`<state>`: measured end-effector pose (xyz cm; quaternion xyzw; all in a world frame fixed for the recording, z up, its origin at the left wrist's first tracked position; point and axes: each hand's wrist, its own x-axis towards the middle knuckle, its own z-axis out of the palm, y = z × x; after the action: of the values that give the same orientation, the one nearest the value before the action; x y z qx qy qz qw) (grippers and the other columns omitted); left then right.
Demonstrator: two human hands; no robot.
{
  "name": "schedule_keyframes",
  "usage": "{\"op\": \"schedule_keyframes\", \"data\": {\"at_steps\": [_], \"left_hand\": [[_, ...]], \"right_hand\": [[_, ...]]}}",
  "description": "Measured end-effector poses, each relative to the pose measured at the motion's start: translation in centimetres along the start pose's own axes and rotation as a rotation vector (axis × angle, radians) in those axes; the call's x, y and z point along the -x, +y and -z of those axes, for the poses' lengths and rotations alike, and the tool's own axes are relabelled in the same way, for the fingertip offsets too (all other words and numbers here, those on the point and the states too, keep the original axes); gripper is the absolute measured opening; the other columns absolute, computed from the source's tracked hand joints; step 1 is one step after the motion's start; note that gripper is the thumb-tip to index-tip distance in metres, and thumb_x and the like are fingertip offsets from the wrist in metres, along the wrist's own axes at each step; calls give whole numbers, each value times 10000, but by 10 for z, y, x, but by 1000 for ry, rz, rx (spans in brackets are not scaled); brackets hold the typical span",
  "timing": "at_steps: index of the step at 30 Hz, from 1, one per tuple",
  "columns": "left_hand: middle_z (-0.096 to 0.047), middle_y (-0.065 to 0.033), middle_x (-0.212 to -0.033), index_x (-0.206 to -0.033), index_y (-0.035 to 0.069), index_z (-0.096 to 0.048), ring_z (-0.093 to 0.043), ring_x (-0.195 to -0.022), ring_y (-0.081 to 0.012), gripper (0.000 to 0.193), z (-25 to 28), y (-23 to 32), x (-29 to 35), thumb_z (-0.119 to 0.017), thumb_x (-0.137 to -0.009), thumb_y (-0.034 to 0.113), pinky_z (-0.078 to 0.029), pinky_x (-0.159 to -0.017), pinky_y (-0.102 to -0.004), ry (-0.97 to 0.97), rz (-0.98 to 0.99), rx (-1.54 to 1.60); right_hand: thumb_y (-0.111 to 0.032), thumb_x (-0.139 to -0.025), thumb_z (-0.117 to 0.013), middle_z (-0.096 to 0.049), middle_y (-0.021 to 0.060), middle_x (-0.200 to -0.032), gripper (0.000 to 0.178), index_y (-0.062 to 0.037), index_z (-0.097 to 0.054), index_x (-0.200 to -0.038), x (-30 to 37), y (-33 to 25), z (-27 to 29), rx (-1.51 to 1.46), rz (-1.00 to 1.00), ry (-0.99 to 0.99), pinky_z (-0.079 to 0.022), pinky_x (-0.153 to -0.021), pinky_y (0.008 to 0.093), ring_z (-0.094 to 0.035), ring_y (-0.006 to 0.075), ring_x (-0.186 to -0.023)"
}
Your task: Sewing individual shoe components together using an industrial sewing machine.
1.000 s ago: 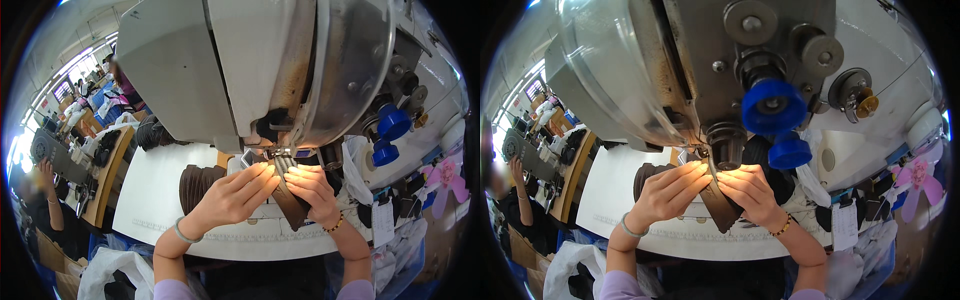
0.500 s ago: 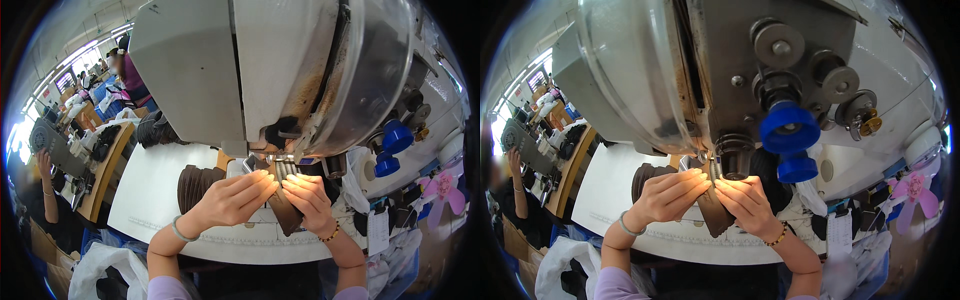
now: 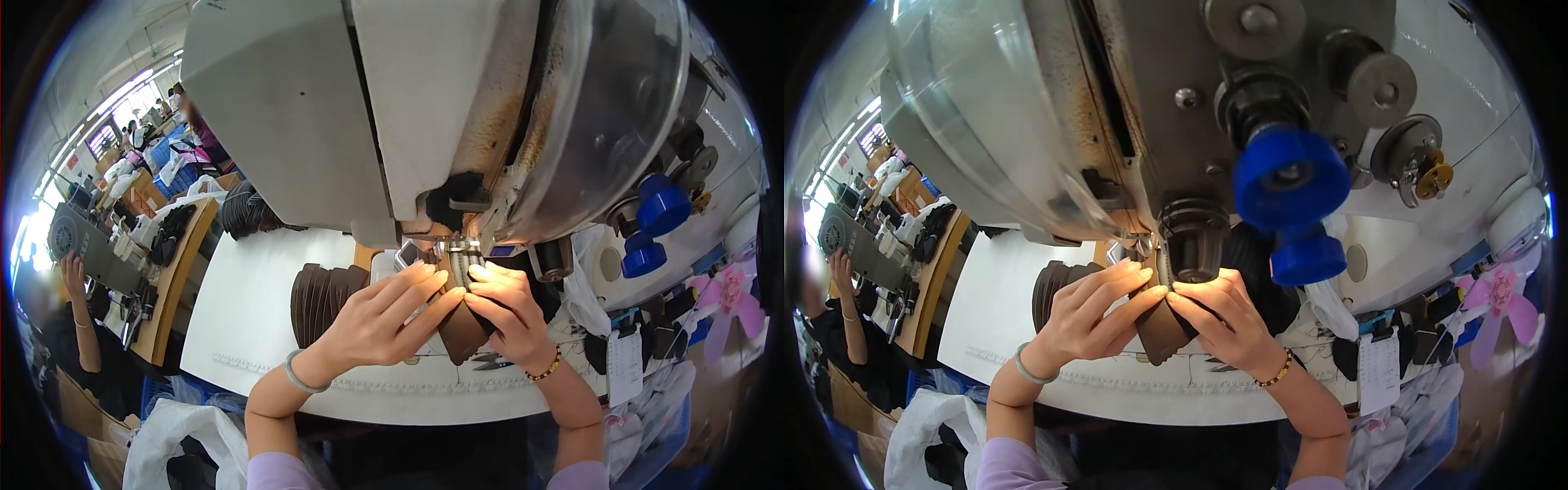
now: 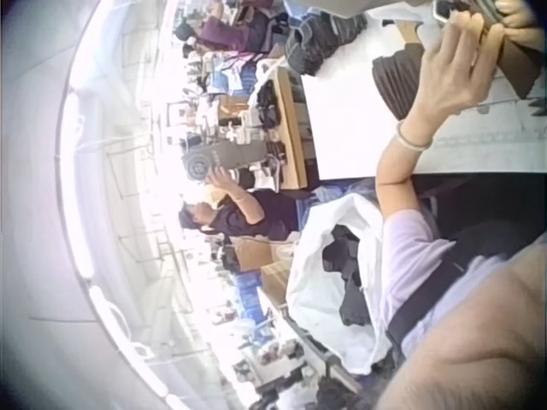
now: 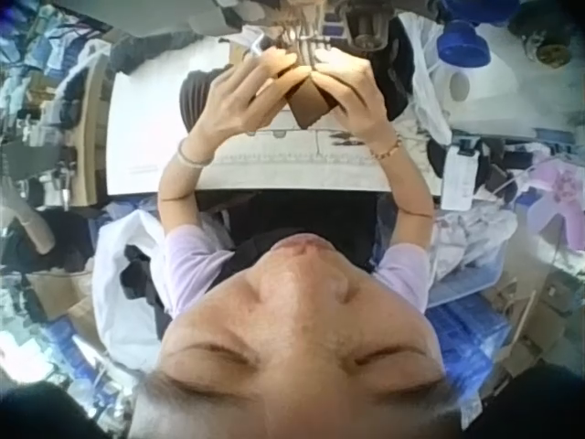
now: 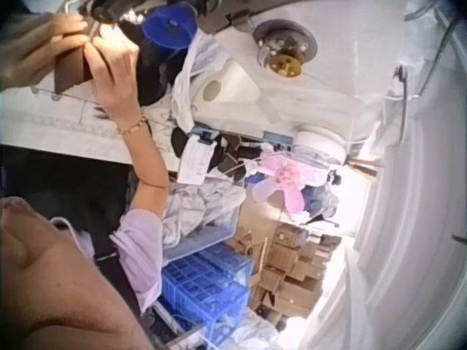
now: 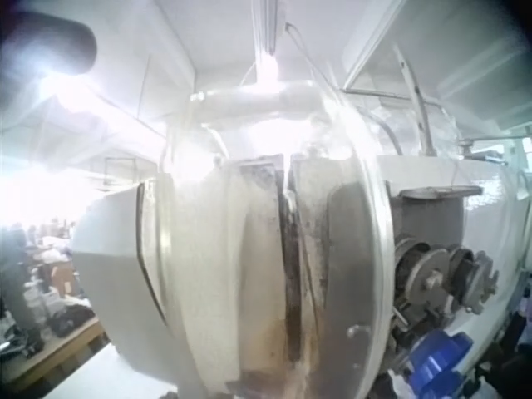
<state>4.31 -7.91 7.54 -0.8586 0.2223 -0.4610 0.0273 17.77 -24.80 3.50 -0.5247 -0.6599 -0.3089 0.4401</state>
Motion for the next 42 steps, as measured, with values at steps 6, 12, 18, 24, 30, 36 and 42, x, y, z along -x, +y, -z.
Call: {"op": "schedule_keyframes", "data": {"at_steps": [6, 12, 18, 24, 30, 36, 42], "left_hand": [[-644, -118, -994, -1028, -60, -666, -658, -970, -281, 406, 6, -1, -3, -628, -633, 25, -579, -822, -338, -36, -12, 54], [-677, -141, -1023, -1002, -43, -688, -675, -976, -281, 367, 14, 10, -9, -651, -639, -14, -583, -809, -336, -171, 3, -12], [-682, -138, -1012, -994, -47, -691, -683, -944, -271, 356, 9, 13, -2, -647, -641, -31, -586, -791, -320, -85, 44, -6], [-690, -135, -993, -997, -52, -695, -687, -938, -264, 352, 8, 12, -5, -623, -654, -27, -589, -785, -310, -60, -11, -8], [-690, -129, -1002, -1001, -44, -699, -686, -945, -254, 356, 7, 8, -4, -621, -655, -20, -591, -792, -309, -81, -27, -24], [-687, -119, -1014, -1031, -8, -688, -684, -908, -252, 391, 3, -3, -1, -645, -642, -8, -587, -766, -313, -35, 64, 91], [-680, -123, -1020, -1043, 12, -683, -680, -885, -250, 426, 5, 8, -4, -646, -618, -2, -583, -735, -310, -37, 132, 129]], "right_hand": [[41, -721, -700, -617, 87, -1096, 326, -3, -662, -1042, -5, 1, 3, 15, 51, 5, -516, -894, 425, -619, 262, -1049], [38, -713, -703, -621, 68, -1090, 313, -16, -671, -1020, -3, 4, 4, 30, 55, 0, -507, -915, 433, -623, 242, -1057], [0, -734, -693, -662, 17, -1026, 262, -59, -688, -989, -8, -5, 7, 164, 38, -30, -462, -917, 398, -654, 179, -1000], [-17, -725, -693, -673, 5, -1014, 257, -77, -697, -975, -6, -5, 7, 154, 14, -5, -457, -876, 383, -654, 136, -916], [-18, -711, -689, -677, -3, -1016, 267, -81, -701, -971, -6, -1, 5, 183, 24, -12, -448, -820, 352, -636, 115, -825], [-9, -692, -685, -666, -7, -1054, 344, -78, -689, -1029, -10, -3, 0, 232, -2, 1, -407, -767, 317, -592, 96, -779], [-26, -707, -696, -666, 6, -1044, 298, -86, -686, -999, -6, -3, 2, 212, -8, 5, -428, -759, 331, -614, 117, -814]]}}
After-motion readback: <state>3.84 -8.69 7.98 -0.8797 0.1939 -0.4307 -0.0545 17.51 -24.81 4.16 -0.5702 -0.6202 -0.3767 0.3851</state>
